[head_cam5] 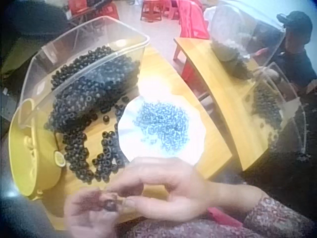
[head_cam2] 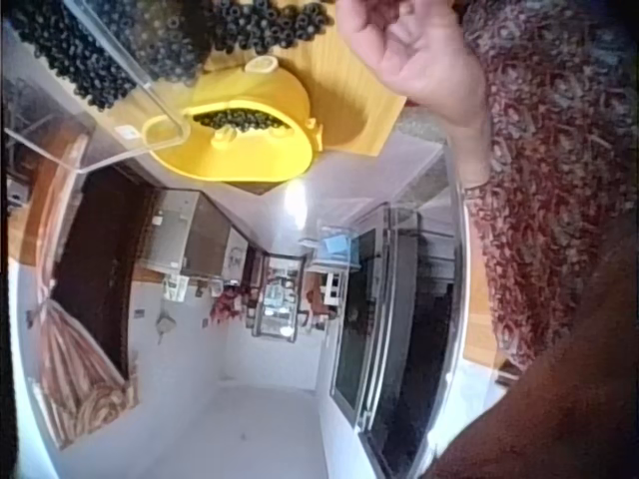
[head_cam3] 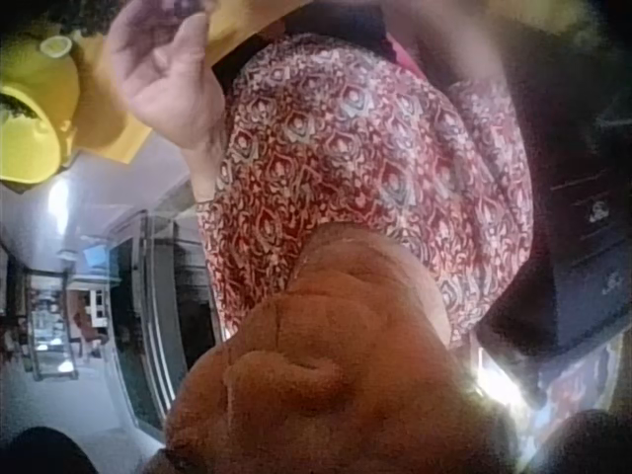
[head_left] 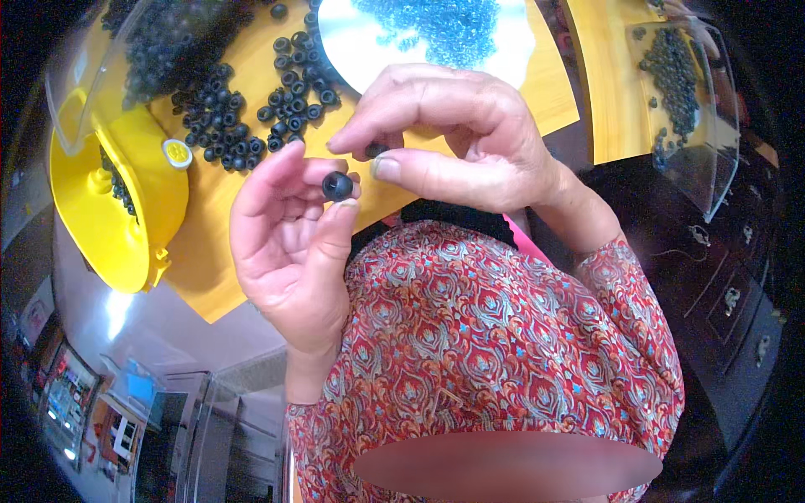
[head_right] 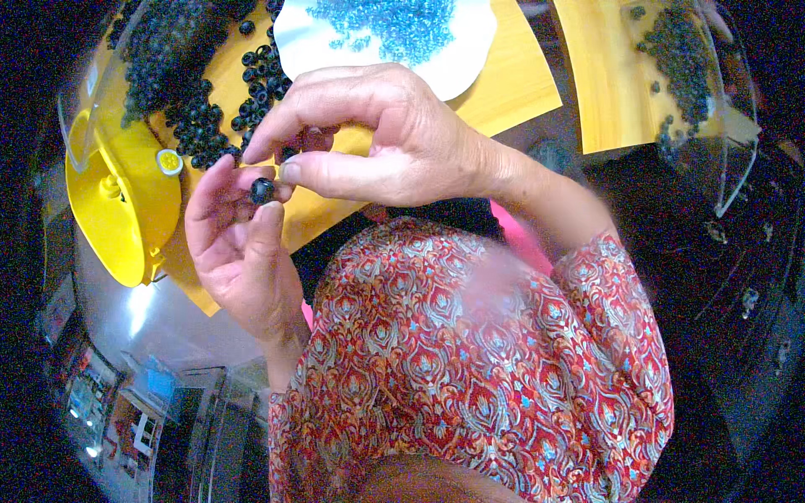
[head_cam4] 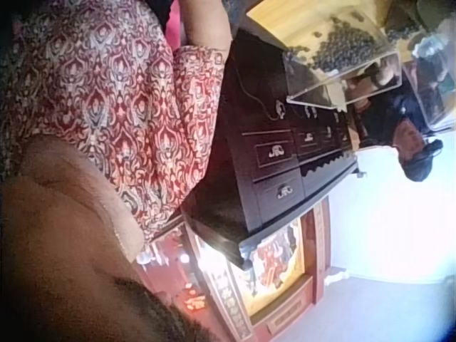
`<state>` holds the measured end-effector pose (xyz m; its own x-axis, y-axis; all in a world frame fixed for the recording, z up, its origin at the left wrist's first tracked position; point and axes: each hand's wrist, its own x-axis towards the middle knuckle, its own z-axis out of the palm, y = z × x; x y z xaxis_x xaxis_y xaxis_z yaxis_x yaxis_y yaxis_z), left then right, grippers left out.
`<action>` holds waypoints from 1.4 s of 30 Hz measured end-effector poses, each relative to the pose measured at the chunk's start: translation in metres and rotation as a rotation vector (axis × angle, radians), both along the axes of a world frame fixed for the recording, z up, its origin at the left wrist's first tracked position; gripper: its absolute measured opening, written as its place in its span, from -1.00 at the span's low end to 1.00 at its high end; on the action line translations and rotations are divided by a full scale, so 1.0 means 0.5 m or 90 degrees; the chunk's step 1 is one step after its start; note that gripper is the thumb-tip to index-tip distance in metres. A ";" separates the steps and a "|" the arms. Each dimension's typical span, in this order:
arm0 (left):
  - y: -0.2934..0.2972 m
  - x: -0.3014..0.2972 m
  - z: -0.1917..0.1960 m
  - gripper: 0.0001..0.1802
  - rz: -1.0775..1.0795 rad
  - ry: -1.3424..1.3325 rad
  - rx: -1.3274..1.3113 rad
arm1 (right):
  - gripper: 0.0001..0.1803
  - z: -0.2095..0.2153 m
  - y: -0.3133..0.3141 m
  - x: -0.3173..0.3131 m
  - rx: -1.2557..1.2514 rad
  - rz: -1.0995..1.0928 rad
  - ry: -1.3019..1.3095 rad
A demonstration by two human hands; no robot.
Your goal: Assembling tiny components by inserting small blue pins or beads into black plastic grommets.
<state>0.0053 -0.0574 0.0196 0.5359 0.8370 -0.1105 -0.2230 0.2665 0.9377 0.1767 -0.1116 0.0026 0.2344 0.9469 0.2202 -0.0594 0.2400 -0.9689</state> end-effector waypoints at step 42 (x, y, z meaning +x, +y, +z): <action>0.005 0.013 -0.034 -0.71 0.013 -0.099 -0.422 | -0.58 -0.028 0.016 -0.020 0.185 -0.118 -0.499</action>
<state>0.0116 -0.0551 0.0027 0.5714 0.6296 -0.5263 -0.3531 0.7676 0.5349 0.1669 -0.1037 -0.0115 0.0587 0.7893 0.6112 0.6670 0.4246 -0.6123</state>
